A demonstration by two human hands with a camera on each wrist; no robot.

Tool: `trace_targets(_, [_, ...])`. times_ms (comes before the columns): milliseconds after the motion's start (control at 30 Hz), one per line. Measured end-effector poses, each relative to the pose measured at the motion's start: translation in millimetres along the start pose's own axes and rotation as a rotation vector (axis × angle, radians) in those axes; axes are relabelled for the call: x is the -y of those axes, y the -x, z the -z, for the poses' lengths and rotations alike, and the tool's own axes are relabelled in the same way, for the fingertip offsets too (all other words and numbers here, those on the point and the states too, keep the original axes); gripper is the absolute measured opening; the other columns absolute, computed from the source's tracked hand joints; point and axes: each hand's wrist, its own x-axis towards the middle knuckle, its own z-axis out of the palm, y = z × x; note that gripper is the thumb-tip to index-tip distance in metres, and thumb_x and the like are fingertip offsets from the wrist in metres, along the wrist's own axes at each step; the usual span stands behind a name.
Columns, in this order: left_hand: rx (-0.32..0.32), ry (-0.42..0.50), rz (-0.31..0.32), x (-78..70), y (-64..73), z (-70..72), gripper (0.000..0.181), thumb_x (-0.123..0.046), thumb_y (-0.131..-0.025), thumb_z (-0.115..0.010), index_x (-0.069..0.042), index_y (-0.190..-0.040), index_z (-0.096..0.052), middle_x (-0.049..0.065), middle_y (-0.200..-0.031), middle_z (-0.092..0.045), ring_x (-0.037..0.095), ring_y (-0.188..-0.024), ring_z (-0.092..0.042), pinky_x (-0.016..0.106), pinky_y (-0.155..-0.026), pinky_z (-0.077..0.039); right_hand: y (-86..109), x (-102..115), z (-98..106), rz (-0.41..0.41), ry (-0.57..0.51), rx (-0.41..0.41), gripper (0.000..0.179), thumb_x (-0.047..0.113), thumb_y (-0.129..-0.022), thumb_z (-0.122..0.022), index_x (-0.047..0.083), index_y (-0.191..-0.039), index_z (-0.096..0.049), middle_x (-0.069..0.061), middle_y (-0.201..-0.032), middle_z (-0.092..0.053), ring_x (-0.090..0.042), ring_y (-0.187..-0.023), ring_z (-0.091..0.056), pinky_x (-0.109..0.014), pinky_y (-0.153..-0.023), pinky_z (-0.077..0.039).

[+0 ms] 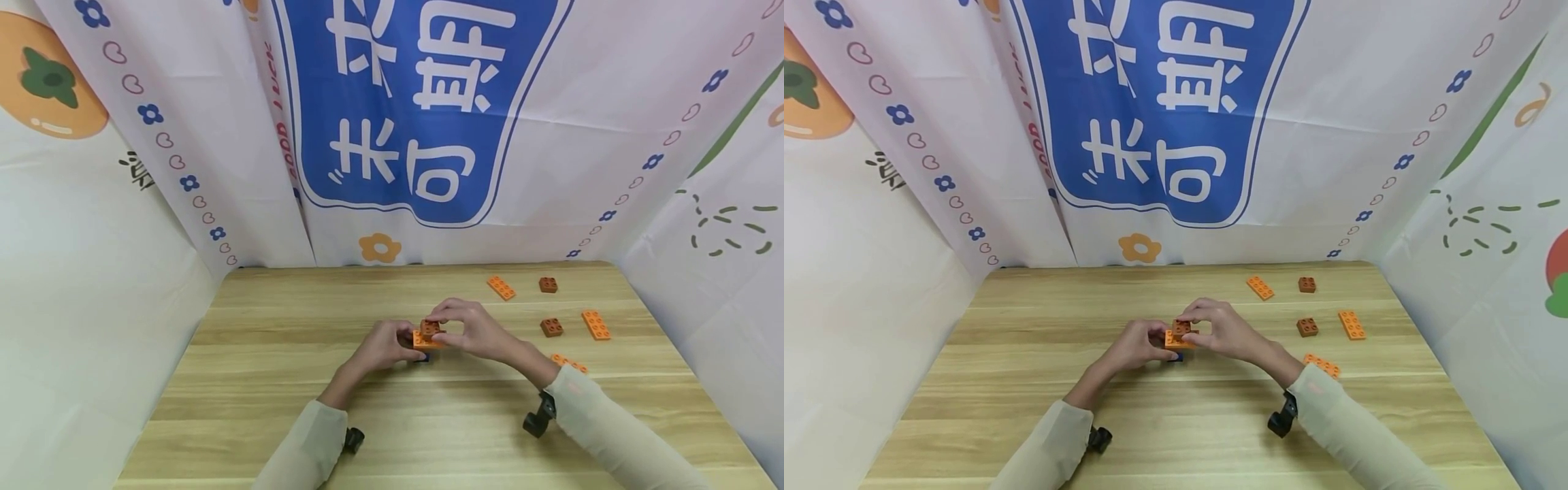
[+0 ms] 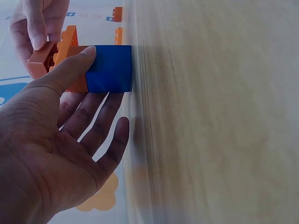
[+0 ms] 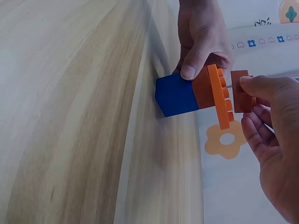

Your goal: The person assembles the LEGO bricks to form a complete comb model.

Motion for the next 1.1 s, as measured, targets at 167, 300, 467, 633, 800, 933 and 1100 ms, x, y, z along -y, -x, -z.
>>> trace_targets(167, [-0.003,-0.001,-0.009,0.2,-0.6,0.0,0.025,-0.014,-0.085,-0.091,-0.01,-0.106,-0.078,-0.001,-0.098,-0.078,0.007,-0.086,-0.071,0.023,-0.076,-0.059,-2.5,1,-3,-0.011,-0.01,0.013,0.034,0.007,-0.088,-0.087,0.005,-0.121,-0.078,-0.004,-0.115,-0.074,-0.019,-0.105,-0.07,-0.045,-0.081,-0.064])
trace_targets(300, [-0.007,-0.001,-0.018,0.4,-1.0,0.3,0.024,-0.014,-0.085,-0.092,-0.01,-0.105,-0.078,-0.001,-0.099,-0.078,0.007,-0.087,-0.072,0.023,-0.077,-0.06,-4.3,1,-5,-0.021,-0.016,0.02,0.034,0.008,-0.089,-0.087,0.005,-0.121,-0.079,-0.004,-0.116,-0.074,-0.017,-0.103,-0.07,-0.042,-0.077,-0.065])
trace_targets(467, [-0.007,0.008,-0.031,1.3,-0.4,0.2,0.024,-0.013,-0.085,-0.092,-0.009,-0.103,-0.078,0.0,-0.097,-0.078,0.008,-0.086,-0.072,0.023,-0.077,-0.06,-5.8,1,-8,-0.006,-0.029,0.024,0.033,0.008,-0.088,-0.088,0.004,-0.12,-0.079,-0.005,-0.115,-0.074,-0.018,-0.103,-0.071,-0.037,-0.076,-0.064])
trace_targets(633, [-0.003,0.011,-0.032,1.4,1.0,-0.1,0.023,-0.015,-0.085,-0.092,-0.01,-0.102,-0.077,-0.002,-0.095,-0.078,0.007,-0.084,-0.071,0.023,-0.075,-0.06,-5.7,2,-11,-0.015,-0.035,0.033,0.034,0.01,-0.088,-0.088,0.004,-0.12,-0.079,-0.004,-0.115,-0.075,-0.019,-0.105,-0.071,-0.034,-0.077,-0.064])
trace_targets(800, [-0.007,0.009,-0.034,1.4,1.3,0.6,0.023,-0.015,-0.084,-0.092,-0.01,-0.101,-0.077,-0.002,-0.094,-0.077,0.007,-0.083,-0.071,0.024,-0.075,-0.059,-7.0,3,-11,-0.008,-0.025,0.031,0.033,0.009,-0.088,-0.088,0.005,-0.119,-0.079,-0.005,-0.115,-0.074,-0.019,-0.104,-0.072,-0.033,-0.076,-0.064])
trace_targets(933, [-0.005,0.01,-0.027,1.0,1.3,0.6,0.023,-0.015,-0.085,-0.092,-0.01,-0.101,-0.077,-0.002,-0.096,-0.078,0.007,-0.085,-0.071,0.024,-0.076,-0.06,-7.3,3,-10,-0.014,-0.023,0.038,0.028,0.01,-0.092,-0.085,0.005,-0.119,-0.079,-0.005,-0.115,-0.075,-0.019,-0.103,-0.072,-0.035,-0.077,-0.064])
trace_targets(1100, [-0.007,0.008,-0.028,1.1,1.2,0.7,0.023,-0.015,-0.085,-0.092,-0.01,-0.101,-0.077,-0.002,-0.097,-0.078,0.007,-0.086,-0.072,0.024,-0.077,-0.06,-8.5,4,-9,-0.044,-0.023,0.048,0.025,0.011,-0.093,-0.084,0.007,-0.117,-0.08,-0.004,-0.113,-0.076,-0.017,-0.103,-0.073,-0.039,-0.078,-0.064])
